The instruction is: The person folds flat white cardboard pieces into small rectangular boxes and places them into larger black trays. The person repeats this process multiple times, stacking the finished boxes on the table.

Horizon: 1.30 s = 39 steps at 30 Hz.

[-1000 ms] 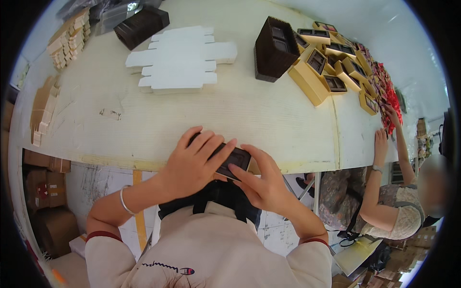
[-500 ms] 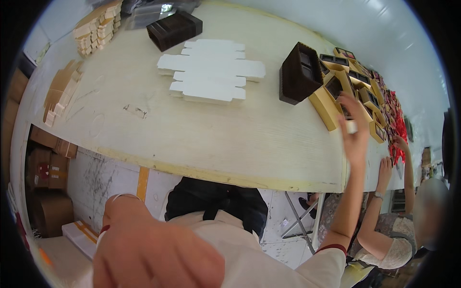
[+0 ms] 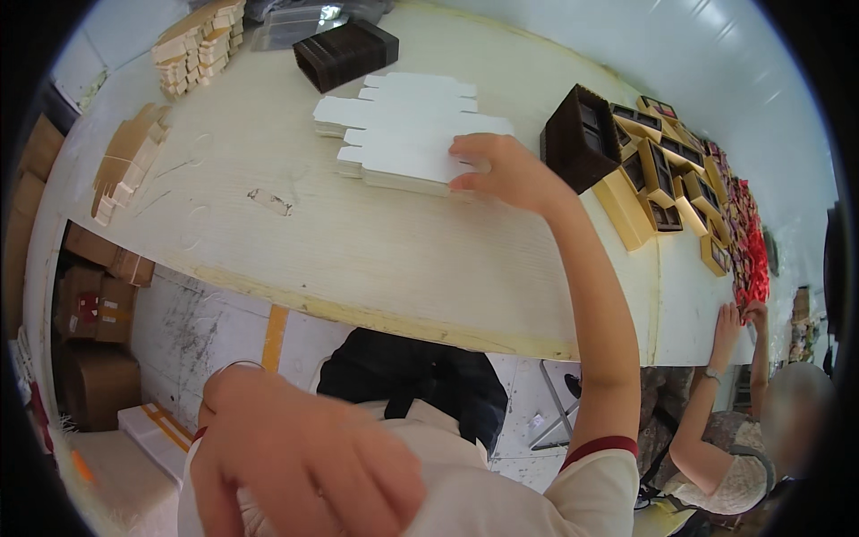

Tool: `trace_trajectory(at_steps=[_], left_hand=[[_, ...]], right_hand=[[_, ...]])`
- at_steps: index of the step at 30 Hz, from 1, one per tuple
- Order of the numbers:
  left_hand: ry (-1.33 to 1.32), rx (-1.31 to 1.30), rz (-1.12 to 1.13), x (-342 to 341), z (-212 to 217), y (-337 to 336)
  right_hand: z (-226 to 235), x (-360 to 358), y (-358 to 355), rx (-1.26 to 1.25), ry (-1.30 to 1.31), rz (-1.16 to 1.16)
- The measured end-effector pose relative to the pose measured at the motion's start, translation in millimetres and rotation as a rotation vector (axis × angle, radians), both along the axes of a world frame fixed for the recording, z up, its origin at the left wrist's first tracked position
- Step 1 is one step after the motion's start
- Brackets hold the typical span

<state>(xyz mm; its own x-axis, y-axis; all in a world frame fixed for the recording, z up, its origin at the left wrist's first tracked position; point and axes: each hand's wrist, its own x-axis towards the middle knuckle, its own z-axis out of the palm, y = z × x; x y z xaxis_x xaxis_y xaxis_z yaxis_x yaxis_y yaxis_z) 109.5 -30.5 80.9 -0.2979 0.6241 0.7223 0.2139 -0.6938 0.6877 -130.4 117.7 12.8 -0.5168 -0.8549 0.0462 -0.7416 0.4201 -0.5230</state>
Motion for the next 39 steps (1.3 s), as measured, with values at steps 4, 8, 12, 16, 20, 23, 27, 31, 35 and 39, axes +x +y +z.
trace_trajectory(at_steps=[4, 8, 12, 16, 20, 23, 27, 31, 35, 39], left_hand=[[-0.091, 0.004, 0.177, 0, -22, -9], [-0.195, 0.120, 0.327, -5, -39, -16], [-0.140, 0.037, 0.643, -18, -60, -31], [0.471, -0.589, 1.903, -25, -46, -22], [0.729, -0.951, 1.852, -11, -52, -5], [0.597, -0.925, 1.484, 4, -92, 9], [0.023, -0.881, 1.317, 6, -106, 29], [-0.120, -0.989, 1.454, -10, -103, 35], [0.693, -1.024, 1.500, -2, -119, 31], [0.605, -1.019, 1.436, 10, -110, 39]], right_hand=[[-4, 10, -15, 0.077, 0.249, 0.047], [4, 15, -24, 0.055, 0.210, 0.035], [17, -5, -16, -0.002, -0.045, 0.037], [27, 31, 4, -0.305, 0.745, 0.036], [23, 114, 67, -0.392, 0.982, 0.231], [-12, 160, 113, -0.348, 0.677, 0.208], [-51, 188, 132, -0.488, 0.169, -0.161], [-54, 178, 108, -0.416, 0.290, -0.340], [-50, 179, 111, -0.279, 0.550, -0.113], [-60, 180, 116, -0.255, 0.556, -0.016]])
